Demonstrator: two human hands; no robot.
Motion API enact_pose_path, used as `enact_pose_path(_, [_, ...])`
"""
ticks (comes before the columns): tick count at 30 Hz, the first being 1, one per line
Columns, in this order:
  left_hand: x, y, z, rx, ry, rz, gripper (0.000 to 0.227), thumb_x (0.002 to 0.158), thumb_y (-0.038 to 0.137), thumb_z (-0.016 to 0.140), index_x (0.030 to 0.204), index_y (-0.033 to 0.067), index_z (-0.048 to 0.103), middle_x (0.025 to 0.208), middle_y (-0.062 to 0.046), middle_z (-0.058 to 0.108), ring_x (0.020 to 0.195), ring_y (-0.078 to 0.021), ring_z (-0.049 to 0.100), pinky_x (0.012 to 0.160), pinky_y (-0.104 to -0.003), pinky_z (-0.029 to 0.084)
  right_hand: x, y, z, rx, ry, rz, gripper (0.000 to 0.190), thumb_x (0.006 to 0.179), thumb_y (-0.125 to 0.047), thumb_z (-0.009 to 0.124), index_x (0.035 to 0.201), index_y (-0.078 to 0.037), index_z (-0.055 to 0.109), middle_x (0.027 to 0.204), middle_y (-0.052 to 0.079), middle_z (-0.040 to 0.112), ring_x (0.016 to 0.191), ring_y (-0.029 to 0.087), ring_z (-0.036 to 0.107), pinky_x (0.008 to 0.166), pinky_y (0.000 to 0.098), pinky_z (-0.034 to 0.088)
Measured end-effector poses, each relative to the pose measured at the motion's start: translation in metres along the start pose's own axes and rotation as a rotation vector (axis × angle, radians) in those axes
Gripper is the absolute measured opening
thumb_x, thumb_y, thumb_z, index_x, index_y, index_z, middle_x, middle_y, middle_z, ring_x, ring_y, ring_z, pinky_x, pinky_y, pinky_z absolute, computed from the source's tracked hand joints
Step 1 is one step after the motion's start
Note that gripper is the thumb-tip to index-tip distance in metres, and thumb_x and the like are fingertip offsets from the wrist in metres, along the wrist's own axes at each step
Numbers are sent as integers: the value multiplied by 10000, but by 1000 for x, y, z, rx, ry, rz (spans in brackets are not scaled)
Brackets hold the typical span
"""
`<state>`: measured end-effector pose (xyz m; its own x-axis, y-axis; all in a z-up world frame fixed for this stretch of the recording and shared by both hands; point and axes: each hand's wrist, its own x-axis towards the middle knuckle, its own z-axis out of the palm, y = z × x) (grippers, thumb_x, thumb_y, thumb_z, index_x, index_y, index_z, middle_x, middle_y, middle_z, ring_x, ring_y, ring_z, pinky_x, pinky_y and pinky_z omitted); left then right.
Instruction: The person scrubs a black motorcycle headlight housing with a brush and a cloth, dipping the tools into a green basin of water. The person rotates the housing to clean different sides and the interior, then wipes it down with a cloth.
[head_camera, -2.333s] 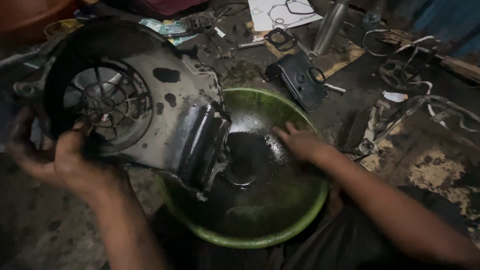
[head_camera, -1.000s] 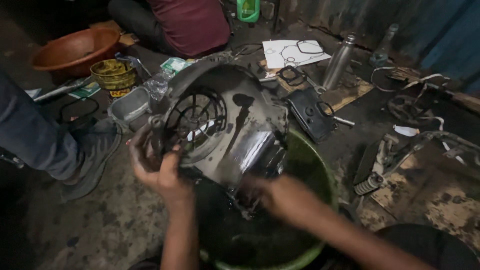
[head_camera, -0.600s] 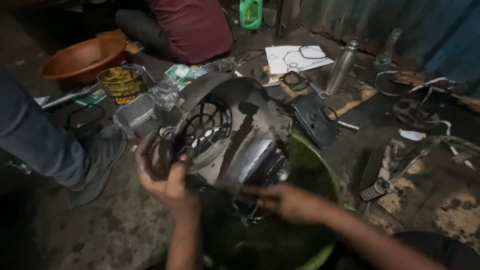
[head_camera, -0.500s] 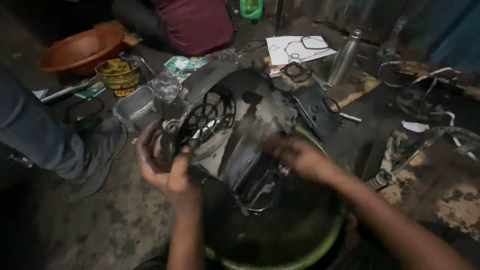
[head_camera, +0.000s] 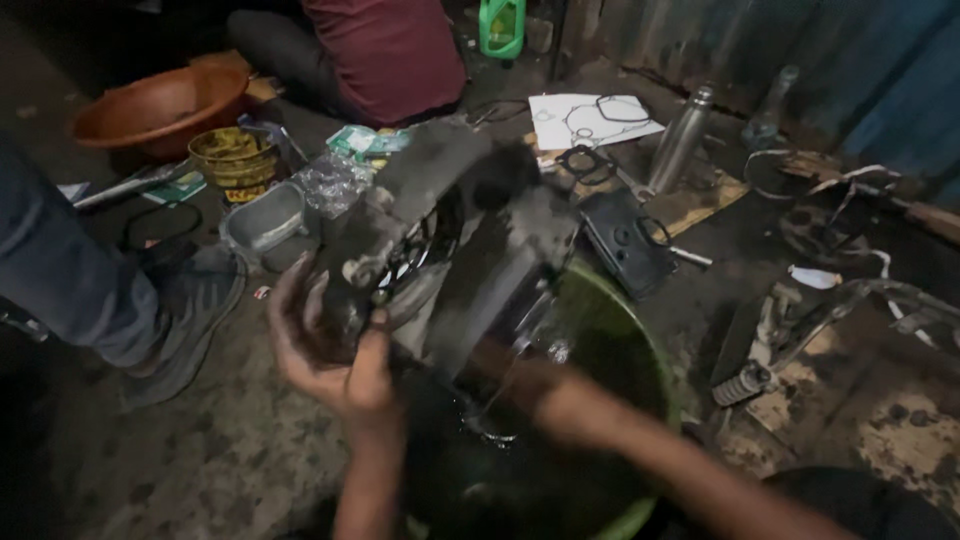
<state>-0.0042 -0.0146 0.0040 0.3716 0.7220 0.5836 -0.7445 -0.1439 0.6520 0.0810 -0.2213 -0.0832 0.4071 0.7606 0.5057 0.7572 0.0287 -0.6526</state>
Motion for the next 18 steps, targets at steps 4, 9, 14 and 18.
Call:
enact_pose_path(4, [0, -3, -7, 67, -34, 27, 682, 846, -3, 658, 1496, -60, 461, 1403, -157, 559, 1300, -240, 574, 1179, -362, 474, 24, -5, -44, 68, -143, 1181, 456, 990, -407, 570, 1406, -228, 618, 1154, 107, 749, 907, 270, 693, 781, 440, 559])
enact_pose_path(9, [-6, -2, 4, 33, -22, -33, 636, 827, 24, 641, 1437, -68, 486, 1343, -166, 591, 1249, -257, 611, 1106, -354, 491, 1, 3, -16, -49, 40, 236, 466, 1040, -212, 519, 1496, -123, 566, 1398, 148, 655, 1204, 257, 623, 1004, 421, 481])
enact_pose_path(14, [-2, -1, 1, 143, -109, 6, 686, 814, 40, 681, 1458, -67, 469, 1464, -173, 536, 1311, -270, 580, 1123, -385, 494, 14, 19, -49, 192, -84, 1050, 404, 961, -76, 582, 1353, -85, 681, 1284, 214, 669, 1176, 448, 550, 993, 557, 439])
enact_pose_path(18, [-7, 1, 7, 161, -78, 13, 690, 814, 17, 653, 1481, -62, 494, 1425, -180, 569, 1342, -285, 578, 1185, -404, 462, 13, 23, -41, 92, 437, 351, 439, 1006, -95, 515, 1444, -77, 527, 1422, 92, 635, 1297, 244, 590, 1090, 393, 435])
